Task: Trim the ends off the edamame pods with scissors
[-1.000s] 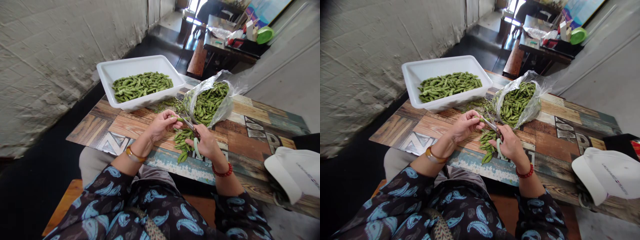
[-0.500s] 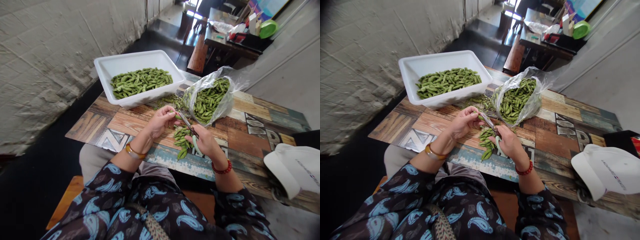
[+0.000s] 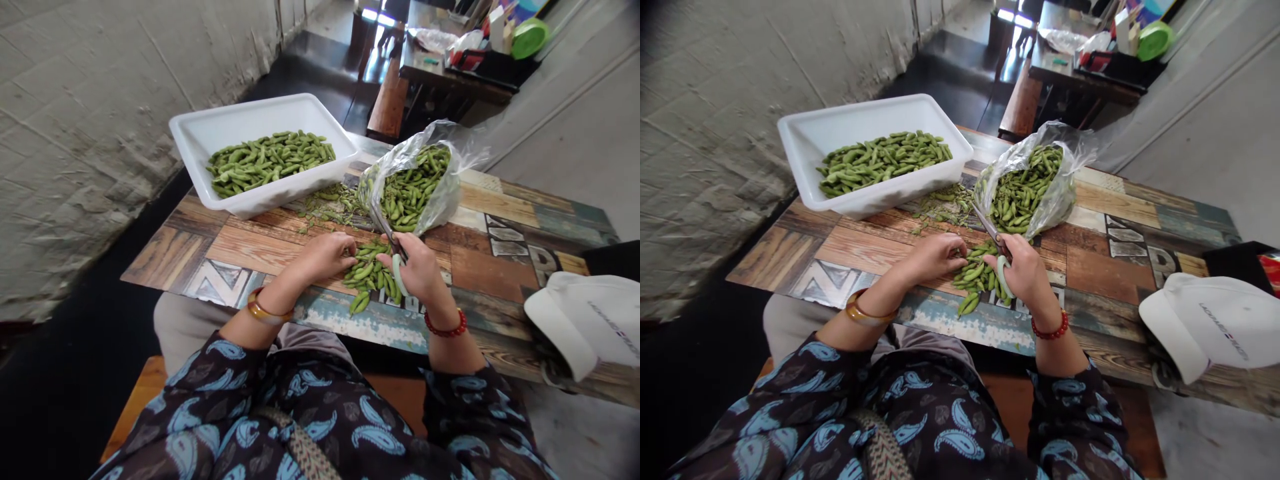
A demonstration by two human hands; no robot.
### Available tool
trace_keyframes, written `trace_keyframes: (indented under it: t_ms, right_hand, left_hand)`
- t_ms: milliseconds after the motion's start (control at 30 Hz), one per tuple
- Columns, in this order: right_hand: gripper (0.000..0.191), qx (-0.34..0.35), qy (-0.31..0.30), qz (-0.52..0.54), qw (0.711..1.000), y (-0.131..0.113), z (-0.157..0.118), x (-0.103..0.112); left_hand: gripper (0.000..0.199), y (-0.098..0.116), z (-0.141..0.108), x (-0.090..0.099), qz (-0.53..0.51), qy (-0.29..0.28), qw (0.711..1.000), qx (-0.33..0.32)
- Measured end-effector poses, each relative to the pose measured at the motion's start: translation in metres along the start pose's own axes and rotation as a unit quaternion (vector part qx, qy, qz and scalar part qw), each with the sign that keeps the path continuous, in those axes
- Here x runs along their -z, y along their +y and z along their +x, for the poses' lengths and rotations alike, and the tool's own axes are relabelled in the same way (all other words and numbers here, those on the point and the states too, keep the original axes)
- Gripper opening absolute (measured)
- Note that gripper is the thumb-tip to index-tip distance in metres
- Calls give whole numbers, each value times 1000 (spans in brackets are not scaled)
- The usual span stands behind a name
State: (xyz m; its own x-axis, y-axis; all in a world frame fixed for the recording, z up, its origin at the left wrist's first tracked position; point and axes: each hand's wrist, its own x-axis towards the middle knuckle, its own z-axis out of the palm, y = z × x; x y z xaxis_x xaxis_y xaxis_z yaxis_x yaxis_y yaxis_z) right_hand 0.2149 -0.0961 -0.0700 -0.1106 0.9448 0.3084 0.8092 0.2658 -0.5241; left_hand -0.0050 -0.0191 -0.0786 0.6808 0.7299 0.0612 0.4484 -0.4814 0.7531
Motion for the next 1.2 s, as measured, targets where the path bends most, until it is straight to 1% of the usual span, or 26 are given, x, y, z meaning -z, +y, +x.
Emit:
trace_keyframes:
  t_ms: [67,167,233,300,333,400,467,533,567,633,733,867,967,1067,1133,1200]
  right_hand:
    - [41,0,-6,3,1000,0,-1,-2]
    - [40,2,-9,6,1000,-1,-1,-3]
    - [39,3,-9,6,1000,-1,-1,-4]
    - [38,5,-9,7,1000,-2,-1,-4]
    - [38,7,-10,9,1000,-2,-1,-4]
    - [37,15,-16,15,1000,-3,-1,-4]
    - [36,26,-30,18,999,-4,-1,-4]
    - [37,34,-47,18,998,-5,-2,-4]
    - [39,35,-55,17,998,-6,-2,-4]
    - [43,34,-68,14,997,-6,-3,-5]
    - [45,28,-86,9,996,-7,-3,-5]
    - [45,36,-103,16,994,-8,-3,-6]
    - [40,42,-119,17,992,-9,-2,-6]
    - [36,49,-120,12,991,-11,-2,-6]
    - [32,56,-118,12,991,-11,-3,-7]
    - [28,62,-117,11,991,-11,-3,-7]
  left_hand:
    - [5,0,0,-1,36,-4,999,-7]
    - [2,-2,0,0,40,-8,999,-12]
    - [5,-5,1,2,-1,6,1000,-11]
    - [6,-7,1,6,-91,32,995,-11]
    - [8,-7,1,9,-152,47,987,-11]
    - [17,-7,0,14,-283,67,957,-3]
    - [26,-5,-2,17,-392,57,918,18]
    - [32,-2,-3,17,-461,32,886,38]
    - [34,0,-4,16,-482,26,875,43]
    - [38,2,-4,15,-504,29,862,45]
    - [39,2,-3,14,-505,31,861,51]
    - [39,1,-2,13,-476,-1,877,60]
    - [40,2,-3,10,-466,-15,883,49]
    - [41,4,-4,10,-462,-27,886,42]
    - [39,4,-4,11,-443,-23,896,32]
    - [35,3,-3,12,-403,7,915,4]
